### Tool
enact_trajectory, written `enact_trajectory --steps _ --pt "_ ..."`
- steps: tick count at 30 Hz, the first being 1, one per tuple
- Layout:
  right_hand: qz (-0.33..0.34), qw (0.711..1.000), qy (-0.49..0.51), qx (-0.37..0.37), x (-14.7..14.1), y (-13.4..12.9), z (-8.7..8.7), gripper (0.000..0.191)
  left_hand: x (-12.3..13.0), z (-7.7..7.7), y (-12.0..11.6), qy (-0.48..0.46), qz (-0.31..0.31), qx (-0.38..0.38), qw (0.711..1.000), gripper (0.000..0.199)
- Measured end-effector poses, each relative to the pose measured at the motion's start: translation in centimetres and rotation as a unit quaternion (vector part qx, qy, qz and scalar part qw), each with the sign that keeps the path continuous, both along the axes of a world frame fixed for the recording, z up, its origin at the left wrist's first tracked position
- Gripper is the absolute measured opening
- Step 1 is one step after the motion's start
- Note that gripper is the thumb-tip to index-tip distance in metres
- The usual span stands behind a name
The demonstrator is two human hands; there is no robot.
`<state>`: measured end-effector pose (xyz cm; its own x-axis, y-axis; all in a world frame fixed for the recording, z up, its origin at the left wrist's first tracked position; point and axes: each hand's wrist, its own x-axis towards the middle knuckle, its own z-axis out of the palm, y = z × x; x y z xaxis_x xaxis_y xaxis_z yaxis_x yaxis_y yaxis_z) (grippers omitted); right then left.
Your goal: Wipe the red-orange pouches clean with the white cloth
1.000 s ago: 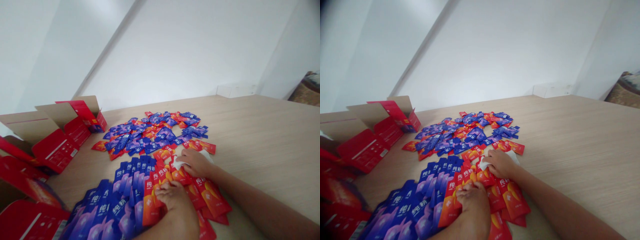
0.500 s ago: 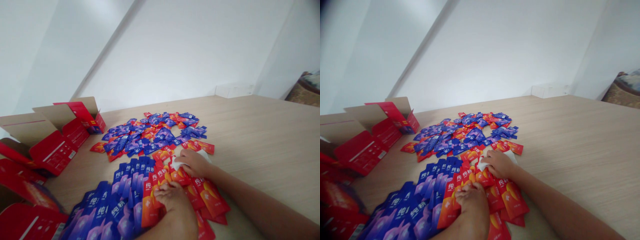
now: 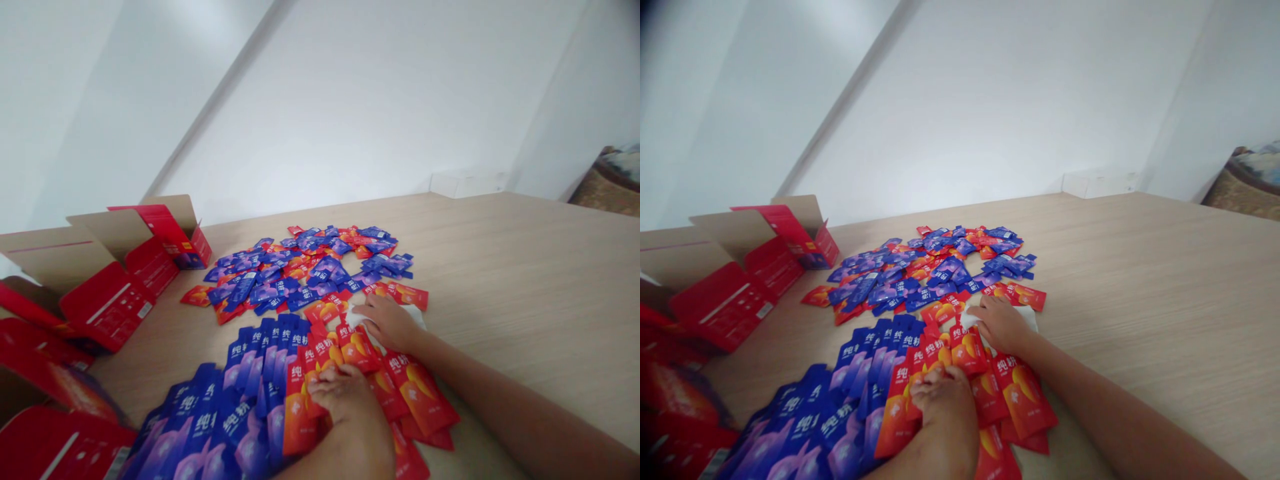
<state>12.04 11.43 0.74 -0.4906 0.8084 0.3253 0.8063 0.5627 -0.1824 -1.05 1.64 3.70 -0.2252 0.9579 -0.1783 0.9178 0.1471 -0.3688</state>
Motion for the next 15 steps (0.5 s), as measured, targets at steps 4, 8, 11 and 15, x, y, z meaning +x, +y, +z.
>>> enact_trajectory --steps 4,8,11,15 --pt "-0.01 1.0 -0.007 -0.011 -0.09 0.11 -0.08 0.035 -0.22 0.3 -0.03 -0.015 -0.009 -0.007 1.0 0.055" --pt "-0.011 1.0 -0.014 -0.016 -0.14 -0.01 0.13 0.035 -0.36 0.72 -0.2 -0.037 -0.022 -0.018 0.999 0.055" --pt "-0.018 1.0 -0.013 -0.01 -0.19 -0.17 0.36 0.039 -0.38 0.82 -0.29 -0.054 -0.02 -0.016 0.998 0.053" --pt "-0.041 0.999 0.009 0.015 -0.2 -0.3 0.67 0.043 -0.64 0.63 -0.23 -0.115 -0.038 -0.003 0.993 0.049"
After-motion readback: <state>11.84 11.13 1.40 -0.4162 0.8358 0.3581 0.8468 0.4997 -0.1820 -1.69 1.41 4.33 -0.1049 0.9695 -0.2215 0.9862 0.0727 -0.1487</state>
